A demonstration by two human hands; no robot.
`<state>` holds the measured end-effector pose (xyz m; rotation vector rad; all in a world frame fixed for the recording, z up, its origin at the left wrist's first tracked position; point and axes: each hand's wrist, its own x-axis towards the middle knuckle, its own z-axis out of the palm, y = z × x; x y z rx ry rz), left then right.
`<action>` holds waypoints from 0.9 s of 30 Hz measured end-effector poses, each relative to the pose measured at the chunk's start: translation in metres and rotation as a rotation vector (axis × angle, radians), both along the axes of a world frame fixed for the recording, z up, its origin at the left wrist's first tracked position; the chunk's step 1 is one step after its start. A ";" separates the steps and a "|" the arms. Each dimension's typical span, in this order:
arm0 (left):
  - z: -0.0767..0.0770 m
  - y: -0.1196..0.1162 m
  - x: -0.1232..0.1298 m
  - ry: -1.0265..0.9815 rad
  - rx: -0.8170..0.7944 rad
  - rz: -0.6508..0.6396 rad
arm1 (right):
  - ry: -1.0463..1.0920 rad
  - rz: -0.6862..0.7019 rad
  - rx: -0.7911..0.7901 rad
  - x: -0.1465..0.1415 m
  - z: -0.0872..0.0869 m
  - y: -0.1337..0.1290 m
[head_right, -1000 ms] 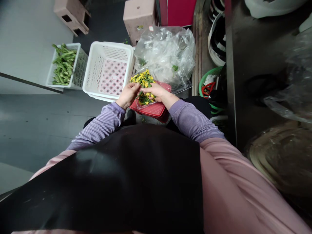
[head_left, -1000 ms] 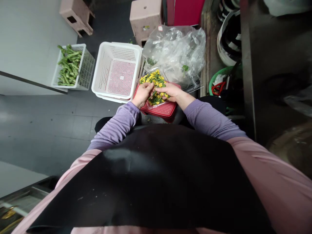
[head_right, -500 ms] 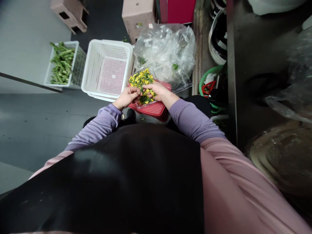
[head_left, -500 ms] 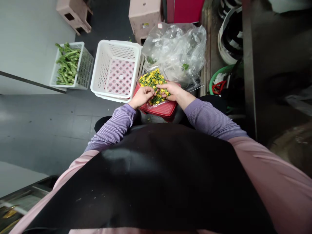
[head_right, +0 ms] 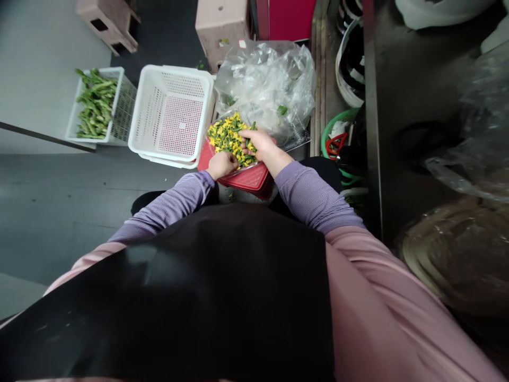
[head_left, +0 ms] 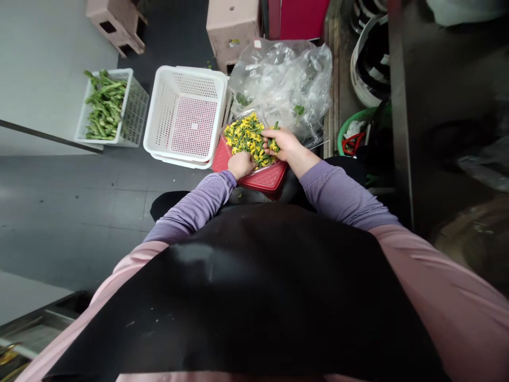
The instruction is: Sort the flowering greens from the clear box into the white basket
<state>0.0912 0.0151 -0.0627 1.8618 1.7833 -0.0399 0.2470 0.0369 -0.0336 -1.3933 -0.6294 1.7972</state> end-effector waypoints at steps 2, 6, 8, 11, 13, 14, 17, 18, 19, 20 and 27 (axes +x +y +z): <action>-0.001 0.003 -0.006 -0.179 0.030 0.036 | -0.033 0.006 0.034 0.000 -0.001 -0.001; 0.004 0.010 -0.021 -0.500 -0.001 0.233 | -0.118 0.056 0.061 0.000 -0.006 -0.003; 0.010 0.013 -0.026 -0.607 -0.070 0.347 | -0.146 0.102 0.064 -0.001 -0.008 -0.004; 0.019 0.013 -0.028 -0.790 -0.192 0.436 | -0.134 0.166 0.057 -0.003 -0.009 -0.008; 0.024 0.009 -0.025 -0.913 -0.250 0.439 | -0.073 0.204 0.045 -0.006 -0.007 -0.010; 0.026 0.007 -0.023 -0.960 -0.274 0.435 | -0.035 0.213 0.044 -0.007 -0.006 -0.011; 0.028 -0.001 -0.017 -1.041 -0.319 0.432 | 0.030 0.173 0.053 -0.010 -0.003 -0.012; 0.028 -0.003 -0.016 -1.043 -0.312 0.438 | 0.033 0.146 0.057 -0.010 -0.002 -0.012; 0.028 -0.005 -0.015 -1.033 -0.292 0.444 | 0.034 0.124 0.058 -0.010 -0.002 -0.012; 0.029 -0.006 -0.015 -1.017 -0.264 0.445 | 0.034 0.108 0.055 -0.010 -0.001 -0.012; 0.035 -0.001 -0.022 -0.798 -0.078 0.188 | 0.107 0.167 -0.074 -0.010 0.001 -0.013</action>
